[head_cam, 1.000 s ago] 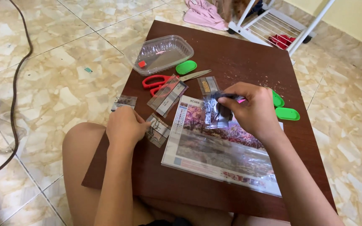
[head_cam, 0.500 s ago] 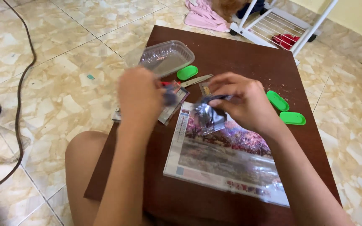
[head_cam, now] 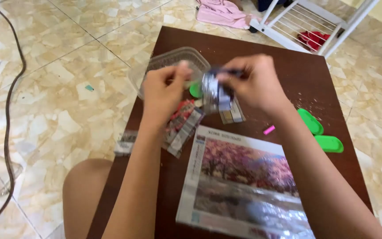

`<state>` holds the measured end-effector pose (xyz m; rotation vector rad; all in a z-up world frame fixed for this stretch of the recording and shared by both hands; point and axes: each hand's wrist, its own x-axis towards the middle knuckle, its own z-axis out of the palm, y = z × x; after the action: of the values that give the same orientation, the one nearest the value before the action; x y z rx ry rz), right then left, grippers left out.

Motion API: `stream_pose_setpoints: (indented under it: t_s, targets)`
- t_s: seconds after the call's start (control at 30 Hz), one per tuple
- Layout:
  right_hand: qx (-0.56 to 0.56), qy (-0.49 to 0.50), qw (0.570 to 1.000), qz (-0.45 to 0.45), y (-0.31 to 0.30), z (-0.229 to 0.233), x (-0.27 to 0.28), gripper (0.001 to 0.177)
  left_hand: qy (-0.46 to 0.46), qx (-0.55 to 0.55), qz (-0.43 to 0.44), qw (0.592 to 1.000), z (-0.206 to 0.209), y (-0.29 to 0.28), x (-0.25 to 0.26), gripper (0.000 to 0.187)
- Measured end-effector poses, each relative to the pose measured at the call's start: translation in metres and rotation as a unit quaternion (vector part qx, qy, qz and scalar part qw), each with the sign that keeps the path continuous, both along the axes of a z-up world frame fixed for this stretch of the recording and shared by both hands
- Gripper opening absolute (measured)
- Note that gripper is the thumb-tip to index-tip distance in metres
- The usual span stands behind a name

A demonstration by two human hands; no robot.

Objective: Preparing and working on a diamond painting by opening bags of beads and sorting them into trays.

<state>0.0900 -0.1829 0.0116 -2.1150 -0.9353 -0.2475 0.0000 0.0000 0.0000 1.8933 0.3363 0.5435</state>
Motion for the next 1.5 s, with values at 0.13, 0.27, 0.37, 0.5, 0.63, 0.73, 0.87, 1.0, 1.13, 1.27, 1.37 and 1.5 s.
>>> stream_pose_setpoints:
  t_s: [0.13, 0.27, 0.37, 0.5, 0.63, 0.73, 0.87, 1.0, 1.13, 1.27, 1.37, 1.5]
  targets:
    - [0.012, 0.008, 0.994, -0.108, 0.02, -0.018, 0.064, 0.012, 0.001, 0.101, 0.045, 0.994, -0.059, 0.051, 0.059, 0.038]
    - [0.04, -0.083, 0.986, -0.136, 0.054, -0.046, 0.107, 0.014, 0.115, 0.159, 0.085, 0.977, -0.081, 0.074, 0.085, 0.011]
    - [0.032, -0.062, 0.985, -0.155, 0.08, -0.057, 0.114, 0.015, 0.099, 0.171, 0.091, 0.976, -0.094, 0.079, 0.093, 0.008]
    - [0.014, 0.011, 0.981, -0.192, 0.098, -0.069, 0.114, 0.028, 0.103, 0.197, 0.095, 0.97, -0.096, 0.074, 0.09, 0.006]
    - [0.013, -0.006, 0.982, -0.188, 0.091, -0.077, 0.116, 0.021, 0.089, 0.223, 0.09, 0.967, -0.102, 0.075, 0.081, 0.014]
    - [0.023, -0.016, 0.984, -0.174, 0.085, -0.075, 0.114, 0.013, 0.087, 0.226, 0.088, 0.966, -0.1, 0.075, 0.077, 0.014]
    - [0.024, -0.009, 0.983, -0.184, 0.084, -0.073, 0.119, 0.012, 0.084, 0.225, 0.091, 0.966, -0.101, 0.075, 0.08, 0.013]
    - [0.028, 0.027, 0.98, -0.195, 0.096, -0.069, 0.119, 0.014, 0.061, 0.203, 0.083, 0.974, -0.105, 0.073, 0.082, 0.009]
    - [0.012, 0.045, 0.98, -0.193, 0.097, -0.073, 0.118, 0.015, 0.073, 0.208, 0.062, 0.974, -0.102, 0.061, 0.083, 0.007]
    - [0.007, -0.015, 0.995, -0.096, 0.085, -0.077, 0.124, 0.012, 0.084, 0.197, 0.052, 0.976, -0.094, 0.049, 0.076, 0.012]
    - [0.018, -0.035, 0.999, -0.031, 0.086, -0.065, 0.106, 0.006, 0.024, 0.211, 0.117, 0.97, -0.085, 0.05, 0.064, 0.013]
    - [0.047, -0.077, 0.996, 0.009, 0.102, -0.059, 0.087, 0.004, -0.069, 0.155, 0.264, 0.949, -0.079, 0.068, 0.047, 0.03]
